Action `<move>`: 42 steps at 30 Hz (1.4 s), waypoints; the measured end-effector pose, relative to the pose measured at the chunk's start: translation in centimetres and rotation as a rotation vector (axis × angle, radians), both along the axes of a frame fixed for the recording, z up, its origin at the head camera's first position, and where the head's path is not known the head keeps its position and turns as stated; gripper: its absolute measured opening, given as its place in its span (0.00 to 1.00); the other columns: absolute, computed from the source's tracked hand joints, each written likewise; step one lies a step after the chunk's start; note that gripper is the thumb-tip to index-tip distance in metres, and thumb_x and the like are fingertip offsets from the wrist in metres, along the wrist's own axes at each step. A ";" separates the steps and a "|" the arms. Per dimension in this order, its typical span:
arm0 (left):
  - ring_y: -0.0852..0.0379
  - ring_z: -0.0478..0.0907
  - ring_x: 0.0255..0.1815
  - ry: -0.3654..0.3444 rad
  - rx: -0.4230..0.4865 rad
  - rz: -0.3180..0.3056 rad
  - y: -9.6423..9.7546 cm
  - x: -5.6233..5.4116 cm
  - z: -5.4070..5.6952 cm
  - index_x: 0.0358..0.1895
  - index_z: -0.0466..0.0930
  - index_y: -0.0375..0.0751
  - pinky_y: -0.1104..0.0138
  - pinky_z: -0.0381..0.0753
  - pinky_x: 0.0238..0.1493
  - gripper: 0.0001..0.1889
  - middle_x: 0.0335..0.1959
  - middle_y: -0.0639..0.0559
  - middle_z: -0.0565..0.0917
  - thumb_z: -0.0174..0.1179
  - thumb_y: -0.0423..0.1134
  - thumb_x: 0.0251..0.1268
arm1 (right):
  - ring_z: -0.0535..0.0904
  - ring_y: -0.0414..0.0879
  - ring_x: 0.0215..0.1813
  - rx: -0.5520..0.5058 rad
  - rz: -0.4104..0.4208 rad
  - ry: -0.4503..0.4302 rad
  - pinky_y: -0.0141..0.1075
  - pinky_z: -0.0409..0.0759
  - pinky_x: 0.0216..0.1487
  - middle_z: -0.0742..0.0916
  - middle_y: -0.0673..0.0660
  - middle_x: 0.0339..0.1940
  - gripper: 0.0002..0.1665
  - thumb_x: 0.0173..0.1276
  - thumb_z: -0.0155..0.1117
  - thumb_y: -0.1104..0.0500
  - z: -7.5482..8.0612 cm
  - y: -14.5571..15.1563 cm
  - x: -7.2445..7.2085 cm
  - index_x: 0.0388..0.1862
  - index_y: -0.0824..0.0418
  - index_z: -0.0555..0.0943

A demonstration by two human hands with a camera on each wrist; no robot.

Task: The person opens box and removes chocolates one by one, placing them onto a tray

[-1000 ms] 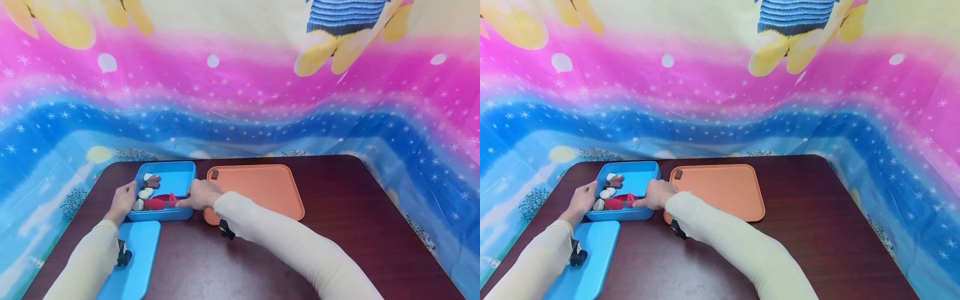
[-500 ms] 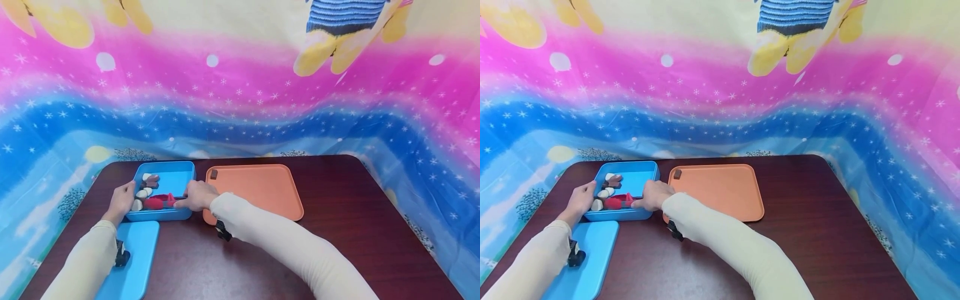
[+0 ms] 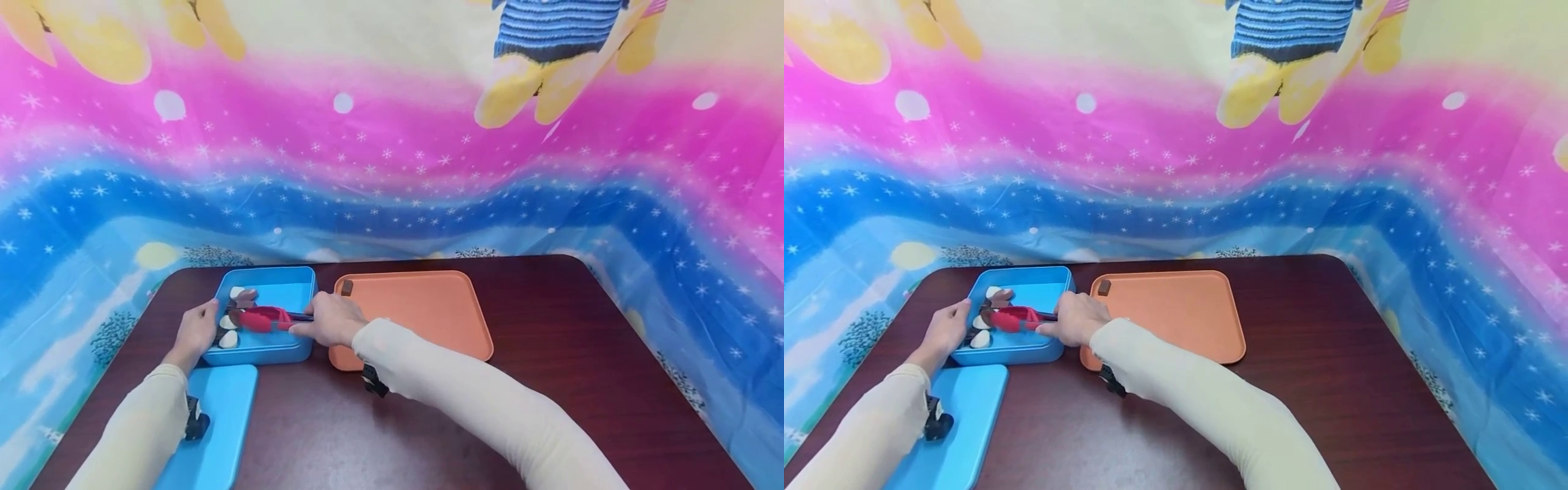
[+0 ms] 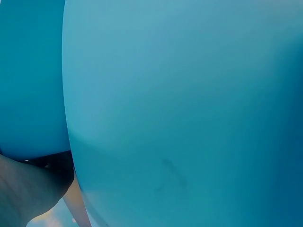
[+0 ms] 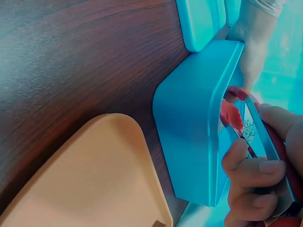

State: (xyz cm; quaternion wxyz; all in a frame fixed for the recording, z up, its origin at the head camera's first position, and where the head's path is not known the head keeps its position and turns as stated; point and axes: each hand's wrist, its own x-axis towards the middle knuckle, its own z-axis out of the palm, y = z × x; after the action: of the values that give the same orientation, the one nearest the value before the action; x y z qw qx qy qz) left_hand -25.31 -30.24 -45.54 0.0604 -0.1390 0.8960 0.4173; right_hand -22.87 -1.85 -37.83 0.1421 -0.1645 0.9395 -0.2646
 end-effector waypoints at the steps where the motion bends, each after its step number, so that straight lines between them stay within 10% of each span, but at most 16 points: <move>1: 0.26 0.49 0.80 0.004 -0.003 -0.003 0.0 0.0 0.0 0.80 0.43 0.32 0.34 0.53 0.77 0.37 0.80 0.26 0.49 0.20 0.58 0.82 | 0.60 0.42 0.12 -0.008 -0.004 0.007 0.31 0.54 0.14 0.66 0.47 0.08 0.28 0.67 0.68 0.37 -0.1 0.2 0.1 0.15 0.52 0.77; 14: 0.26 0.49 0.80 0.002 -0.012 -0.006 0.1 0.0 0.0 0.80 0.44 0.31 0.34 0.53 0.77 0.37 0.80 0.25 0.49 0.20 0.58 0.82 | 0.73 0.42 0.21 -0.074 -0.044 0.106 0.32 0.61 0.16 0.84 0.45 0.25 0.30 0.67 0.68 0.38 -0.9 2.5 0.9 0.61 0.53 0.84; 42: 0.25 0.48 0.80 -0.012 -0.019 0.009 0.0 0.0 -0.1 0.80 0.42 0.32 0.34 0.53 0.76 0.38 0.80 0.25 0.49 0.19 0.59 0.82 | 0.76 0.40 0.29 -0.134 -0.083 0.200 0.33 0.71 0.27 0.84 0.42 0.27 0.25 0.66 0.69 0.38 -0.5 8.4 2.3 0.59 0.45 0.86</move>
State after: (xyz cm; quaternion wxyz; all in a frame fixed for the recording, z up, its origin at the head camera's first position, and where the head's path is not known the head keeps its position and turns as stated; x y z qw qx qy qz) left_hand -25.28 -30.22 -45.65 0.0627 -0.1463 0.8989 0.4081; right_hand -20.55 6.59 -38.34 0.0255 -0.1603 0.9352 -0.3149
